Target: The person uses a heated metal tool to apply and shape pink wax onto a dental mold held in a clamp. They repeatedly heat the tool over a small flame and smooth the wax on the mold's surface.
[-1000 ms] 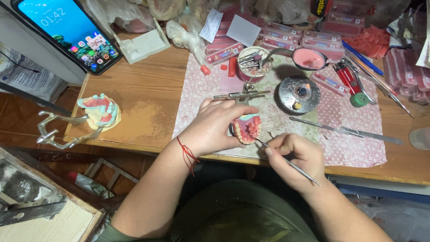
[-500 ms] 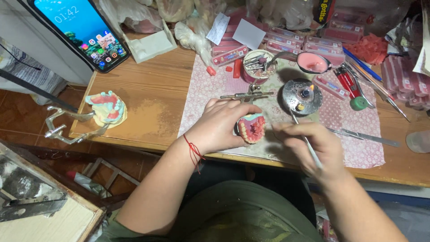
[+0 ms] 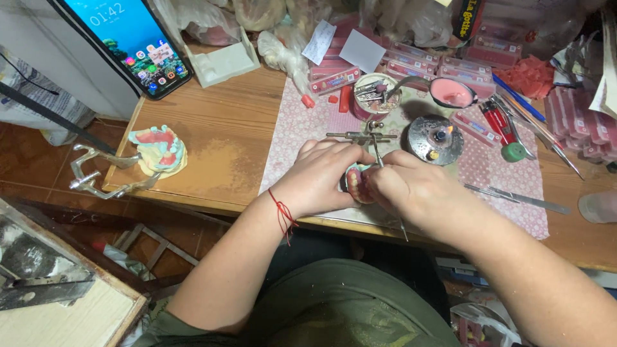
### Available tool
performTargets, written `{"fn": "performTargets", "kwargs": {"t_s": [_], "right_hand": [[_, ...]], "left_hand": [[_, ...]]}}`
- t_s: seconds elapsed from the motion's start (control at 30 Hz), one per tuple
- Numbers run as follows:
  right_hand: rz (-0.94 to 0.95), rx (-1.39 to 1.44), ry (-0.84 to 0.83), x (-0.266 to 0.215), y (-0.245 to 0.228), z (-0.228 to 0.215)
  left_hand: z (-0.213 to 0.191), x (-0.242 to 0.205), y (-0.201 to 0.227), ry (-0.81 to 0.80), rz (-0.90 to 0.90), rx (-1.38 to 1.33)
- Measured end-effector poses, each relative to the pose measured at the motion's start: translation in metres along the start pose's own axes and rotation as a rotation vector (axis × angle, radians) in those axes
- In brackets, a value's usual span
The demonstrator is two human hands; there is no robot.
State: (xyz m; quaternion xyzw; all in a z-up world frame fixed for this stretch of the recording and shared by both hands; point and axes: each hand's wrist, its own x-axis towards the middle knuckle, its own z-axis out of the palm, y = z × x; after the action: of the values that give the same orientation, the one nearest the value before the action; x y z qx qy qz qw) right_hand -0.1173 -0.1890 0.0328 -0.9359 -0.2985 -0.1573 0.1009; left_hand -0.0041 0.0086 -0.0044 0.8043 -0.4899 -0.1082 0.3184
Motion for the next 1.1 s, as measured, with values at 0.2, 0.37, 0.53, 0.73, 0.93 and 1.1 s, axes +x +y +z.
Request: {"fn": "performTargets", "kwargs": {"t_s": [0.2, 0.37, 0.53, 0.73, 0.93, 1.1], "right_hand": [[0.046, -0.127, 0.015, -0.002, -0.007, 0.009], [0.11, -0.137, 0.04, -0.002, -0.004, 0.017], [0.143, -0.105, 0.076, -0.004, -0.003, 0.018], [0.265, 0.121, 0.245, -0.021, 0.004, 0.025], [0.396, 0.234, 0.43, -0.035, -0.01, -0.002], [0.579, 0.216, 0.49, -0.063, 0.011, -0.029]], "left_hand": [[-0.001, -0.001, 0.003, 0.006, 0.016, 0.0], [0.01, 0.003, -0.007, 0.013, 0.012, 0.022], [0.003, 0.0, 0.0, -0.003, -0.002, 0.011], [-0.005, -0.001, 0.006, -0.034, -0.006, -0.044], [-0.008, 0.003, 0.01, -0.08, 0.026, -0.031], [-0.006, 0.005, 0.009, -0.07, -0.029, -0.043]]}}
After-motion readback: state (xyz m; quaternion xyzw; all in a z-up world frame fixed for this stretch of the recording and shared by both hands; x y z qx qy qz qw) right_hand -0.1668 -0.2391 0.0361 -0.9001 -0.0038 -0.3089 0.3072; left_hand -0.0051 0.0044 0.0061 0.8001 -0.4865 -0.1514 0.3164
